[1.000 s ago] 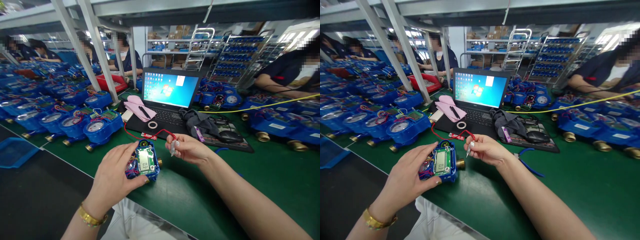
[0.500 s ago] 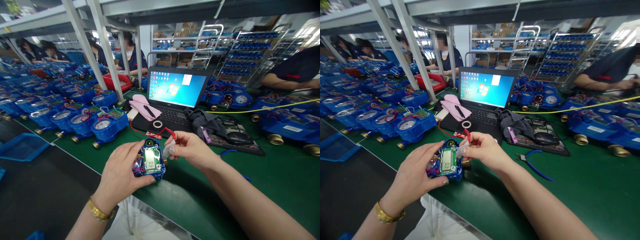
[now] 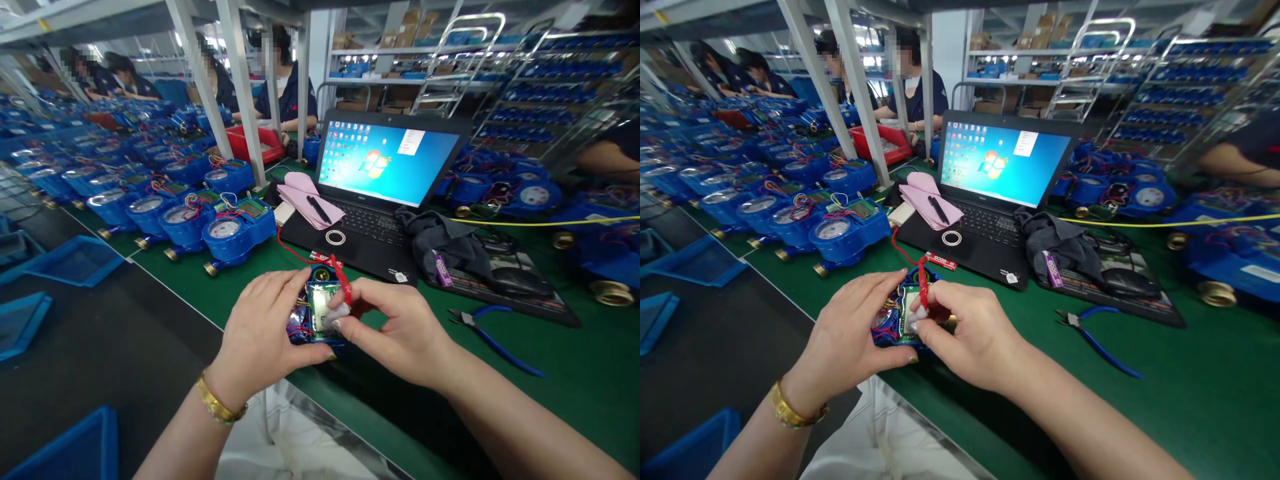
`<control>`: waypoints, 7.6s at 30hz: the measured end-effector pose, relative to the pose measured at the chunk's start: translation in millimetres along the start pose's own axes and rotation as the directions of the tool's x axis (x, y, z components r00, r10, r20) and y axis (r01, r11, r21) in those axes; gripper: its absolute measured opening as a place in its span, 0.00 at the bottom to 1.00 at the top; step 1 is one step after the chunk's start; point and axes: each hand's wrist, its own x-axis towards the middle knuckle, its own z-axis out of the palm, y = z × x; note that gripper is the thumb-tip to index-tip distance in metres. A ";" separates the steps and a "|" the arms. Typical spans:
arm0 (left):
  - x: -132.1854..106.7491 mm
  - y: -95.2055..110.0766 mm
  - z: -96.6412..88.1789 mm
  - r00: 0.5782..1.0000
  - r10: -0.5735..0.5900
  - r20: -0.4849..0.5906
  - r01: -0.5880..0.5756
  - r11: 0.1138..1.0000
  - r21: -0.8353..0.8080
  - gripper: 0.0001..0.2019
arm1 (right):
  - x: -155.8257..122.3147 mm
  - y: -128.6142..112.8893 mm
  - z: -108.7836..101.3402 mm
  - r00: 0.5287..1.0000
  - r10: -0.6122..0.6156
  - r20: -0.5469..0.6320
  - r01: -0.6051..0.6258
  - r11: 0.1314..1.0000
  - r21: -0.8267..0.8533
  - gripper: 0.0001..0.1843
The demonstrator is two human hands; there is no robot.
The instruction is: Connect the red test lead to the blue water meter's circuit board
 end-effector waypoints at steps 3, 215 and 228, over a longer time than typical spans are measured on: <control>0.0 0.5 0.4 1.000 -0.005 -0.008 0.005 1.000 -0.002 0.43 | -0.2 1.0 1.2 1.000 -0.030 0.007 0.030 0.999 -0.023 0.05; 6.2 3.1 1.2 0.995 0.067 -0.074 -0.058 0.991 0.124 0.30 | 8.5 6.0 8.3 0.976 -0.111 0.185 0.130 0.987 -0.093 0.06; 8.6 2.7 0.0 0.988 0.121 -0.101 -0.100 0.978 0.184 0.29 | 8.9 6.7 9.7 0.974 -0.118 0.193 0.144 0.982 -0.125 0.05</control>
